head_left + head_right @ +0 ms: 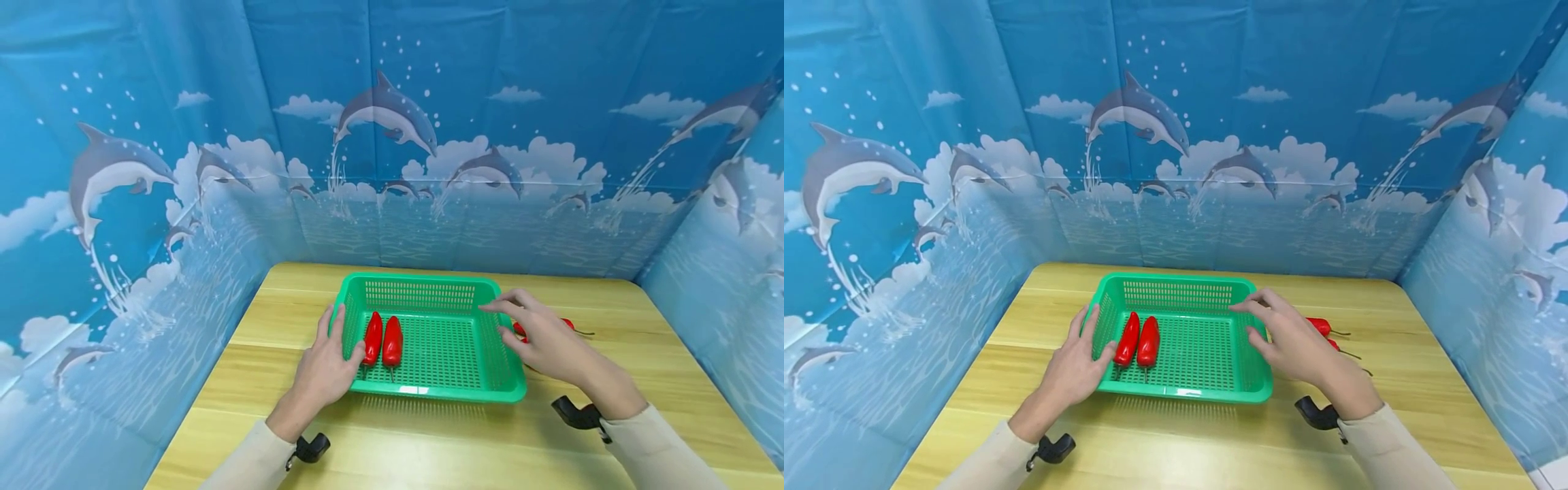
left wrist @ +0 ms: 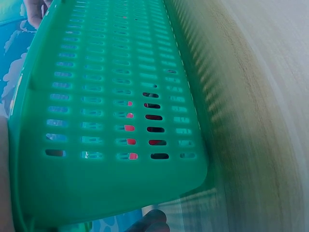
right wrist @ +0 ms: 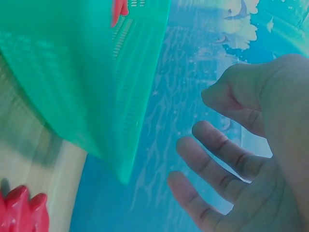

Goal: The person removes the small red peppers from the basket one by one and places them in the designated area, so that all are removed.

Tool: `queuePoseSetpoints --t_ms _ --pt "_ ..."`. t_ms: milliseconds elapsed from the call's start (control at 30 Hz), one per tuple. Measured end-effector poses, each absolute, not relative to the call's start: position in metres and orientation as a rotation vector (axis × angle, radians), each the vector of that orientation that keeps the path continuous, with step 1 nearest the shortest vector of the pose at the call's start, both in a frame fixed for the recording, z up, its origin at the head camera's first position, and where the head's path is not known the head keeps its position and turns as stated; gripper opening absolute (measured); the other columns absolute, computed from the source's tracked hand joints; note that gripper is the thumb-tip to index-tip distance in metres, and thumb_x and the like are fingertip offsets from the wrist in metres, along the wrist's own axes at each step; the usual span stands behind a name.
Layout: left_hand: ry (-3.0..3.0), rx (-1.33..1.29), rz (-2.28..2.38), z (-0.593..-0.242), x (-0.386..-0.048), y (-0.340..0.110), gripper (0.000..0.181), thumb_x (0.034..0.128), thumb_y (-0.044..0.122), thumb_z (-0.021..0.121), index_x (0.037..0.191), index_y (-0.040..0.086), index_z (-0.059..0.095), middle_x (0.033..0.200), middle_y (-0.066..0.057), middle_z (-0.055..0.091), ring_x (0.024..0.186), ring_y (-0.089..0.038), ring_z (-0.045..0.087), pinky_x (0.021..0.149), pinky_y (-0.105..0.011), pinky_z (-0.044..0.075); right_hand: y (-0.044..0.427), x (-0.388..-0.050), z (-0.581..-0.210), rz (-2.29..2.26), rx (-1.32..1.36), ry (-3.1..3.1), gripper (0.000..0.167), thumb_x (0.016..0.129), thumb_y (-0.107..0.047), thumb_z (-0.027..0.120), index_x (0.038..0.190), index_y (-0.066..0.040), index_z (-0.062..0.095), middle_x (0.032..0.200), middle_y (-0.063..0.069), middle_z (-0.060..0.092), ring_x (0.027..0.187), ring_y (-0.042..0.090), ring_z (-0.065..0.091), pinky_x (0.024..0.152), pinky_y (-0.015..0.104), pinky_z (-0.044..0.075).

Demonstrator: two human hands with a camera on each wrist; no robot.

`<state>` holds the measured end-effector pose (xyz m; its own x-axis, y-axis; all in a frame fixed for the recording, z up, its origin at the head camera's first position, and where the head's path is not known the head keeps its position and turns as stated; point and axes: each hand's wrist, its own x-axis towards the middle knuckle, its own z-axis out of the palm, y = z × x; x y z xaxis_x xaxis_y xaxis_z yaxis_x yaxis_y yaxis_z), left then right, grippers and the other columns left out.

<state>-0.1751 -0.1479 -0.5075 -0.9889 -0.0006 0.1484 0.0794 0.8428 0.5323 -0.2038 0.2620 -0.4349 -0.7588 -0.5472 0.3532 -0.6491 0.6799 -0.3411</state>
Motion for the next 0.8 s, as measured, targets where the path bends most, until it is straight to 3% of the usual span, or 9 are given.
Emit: queuePoseSetpoints --t_ms 100,200,300,800 --pt "-2.882 -0.061 -0.839 -0.507 -0.175 -0.147 0.094 0.1151 0.046 0.062 0.189 0.015 0.014 0.198 -0.013 0.012 0.050 -0.021 0.050 0.050 -0.034 0.044 0.254 -0.205 -0.431 0.658 0.978 -2.679 0.048 0.110 -0.002 0.074 0.153 -0.021 0.075 0.150 0.013 0.065 0.070 0.002 0.050 0.062 0.024 0.044" --pt "-2.884 -0.059 -0.840 -0.507 -0.175 -0.147 0.094 0.1150 0.046 0.062 0.189 0.015 0.015 0.198 -0.013 0.012 0.051 -0.021 0.051 0.050 -0.035 0.045 0.247 -0.207 -0.429 0.624 1.002 -2.670 0.047 0.109 -0.003 0.077 0.153 -0.021 0.075 0.148 0.010 0.067 0.093 0.010 0.065 0.069 0.025 0.050" --pt "-2.882 -0.065 -0.837 -0.507 -0.175 -0.146 0.093 0.1153 0.046 0.062 0.189 0.013 0.016 0.197 -0.014 0.013 0.051 -0.020 0.051 0.051 -0.035 0.045 0.240 -0.207 -0.428 0.608 1.021 -2.665 0.047 0.109 -0.004 0.078 0.153 -0.020 0.075 0.147 0.009 0.068 0.109 0.018 0.069 0.071 0.025 0.050" --pt "-2.882 -0.057 -0.839 -0.505 -0.176 -0.146 0.093 0.1147 0.048 0.061 0.189 0.013 0.017 0.197 -0.014 0.014 0.051 -0.021 0.051 0.050 -0.035 0.044 0.220 -0.216 -0.427 0.595 1.082 -2.671 0.046 0.111 -0.008 0.076 0.155 -0.020 0.074 0.148 0.005 0.068 0.124 0.022 0.071 0.088 0.035 0.061"
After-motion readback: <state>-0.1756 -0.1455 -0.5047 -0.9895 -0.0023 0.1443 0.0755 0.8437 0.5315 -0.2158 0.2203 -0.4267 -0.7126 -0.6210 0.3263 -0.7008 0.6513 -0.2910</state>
